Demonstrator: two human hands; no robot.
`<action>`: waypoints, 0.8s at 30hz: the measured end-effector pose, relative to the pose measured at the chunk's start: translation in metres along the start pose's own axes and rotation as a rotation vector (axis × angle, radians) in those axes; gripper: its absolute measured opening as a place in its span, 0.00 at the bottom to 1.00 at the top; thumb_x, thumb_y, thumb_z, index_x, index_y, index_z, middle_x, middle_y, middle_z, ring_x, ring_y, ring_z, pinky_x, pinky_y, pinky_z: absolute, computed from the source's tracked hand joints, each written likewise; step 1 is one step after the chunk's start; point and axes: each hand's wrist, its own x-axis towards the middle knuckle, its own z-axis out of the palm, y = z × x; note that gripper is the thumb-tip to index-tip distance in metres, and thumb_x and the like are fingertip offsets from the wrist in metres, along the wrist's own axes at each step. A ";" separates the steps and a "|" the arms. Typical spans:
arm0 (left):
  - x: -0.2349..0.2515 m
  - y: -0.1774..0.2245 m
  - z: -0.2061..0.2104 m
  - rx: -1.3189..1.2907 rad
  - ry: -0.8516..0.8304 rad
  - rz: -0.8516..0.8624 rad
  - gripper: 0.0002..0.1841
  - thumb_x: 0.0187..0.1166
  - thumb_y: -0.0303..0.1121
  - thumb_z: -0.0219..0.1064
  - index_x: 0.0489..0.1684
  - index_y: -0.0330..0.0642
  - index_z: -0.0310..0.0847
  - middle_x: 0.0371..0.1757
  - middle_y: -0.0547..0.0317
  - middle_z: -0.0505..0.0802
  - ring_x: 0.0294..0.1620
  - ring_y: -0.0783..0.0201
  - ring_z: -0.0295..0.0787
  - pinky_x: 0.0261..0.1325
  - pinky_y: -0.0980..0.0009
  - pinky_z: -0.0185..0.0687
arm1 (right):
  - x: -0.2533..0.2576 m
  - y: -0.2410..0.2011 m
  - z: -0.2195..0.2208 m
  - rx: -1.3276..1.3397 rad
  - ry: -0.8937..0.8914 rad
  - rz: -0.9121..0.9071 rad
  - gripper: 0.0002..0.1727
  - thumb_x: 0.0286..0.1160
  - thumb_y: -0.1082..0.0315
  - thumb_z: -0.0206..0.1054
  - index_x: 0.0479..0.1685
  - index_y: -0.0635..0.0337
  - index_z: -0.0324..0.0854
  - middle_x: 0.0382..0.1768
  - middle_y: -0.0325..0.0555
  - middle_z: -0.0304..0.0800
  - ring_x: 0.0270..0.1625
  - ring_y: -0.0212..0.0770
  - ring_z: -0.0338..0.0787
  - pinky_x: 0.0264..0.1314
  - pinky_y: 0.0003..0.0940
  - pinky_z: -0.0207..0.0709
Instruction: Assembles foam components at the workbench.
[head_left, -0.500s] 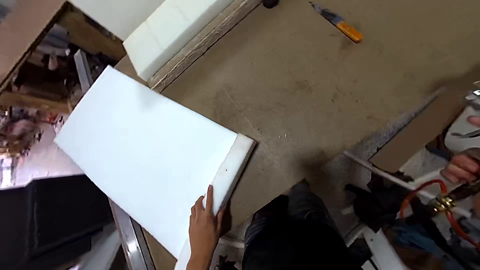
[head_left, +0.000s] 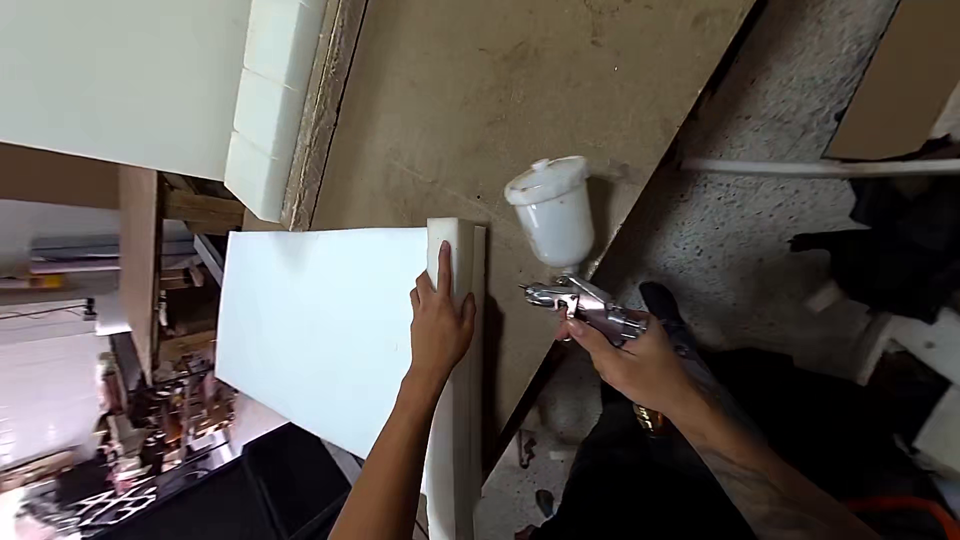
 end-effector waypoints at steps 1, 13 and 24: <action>-0.003 -0.001 0.000 0.001 -0.008 -0.008 0.49 0.79 0.50 0.68 0.96 0.79 0.32 0.81 0.41 0.71 0.71 0.37 0.77 0.51 0.38 0.87 | 0.007 0.006 0.005 -0.016 0.006 -0.008 0.13 0.82 0.48 0.68 0.47 0.43 0.92 0.33 0.32 0.93 0.19 0.33 0.83 0.18 0.32 0.81; -0.020 0.004 0.005 -0.084 0.056 -0.084 0.46 0.80 0.58 0.66 0.97 0.75 0.37 0.76 0.47 0.75 0.65 0.50 0.83 0.59 0.46 0.86 | 0.030 0.023 0.005 -0.017 -0.011 0.093 0.18 0.81 0.40 0.65 0.42 0.40 0.91 0.23 0.32 0.88 0.15 0.33 0.81 0.16 0.35 0.80; -0.023 -0.003 0.012 -0.029 0.123 -0.060 0.44 0.79 0.62 0.64 0.97 0.70 0.45 0.76 0.47 0.76 0.62 0.52 0.84 0.54 0.51 0.88 | 0.048 0.023 0.005 -0.036 -0.047 0.041 0.16 0.81 0.43 0.67 0.41 0.41 0.91 0.23 0.29 0.86 0.17 0.30 0.81 0.17 0.31 0.80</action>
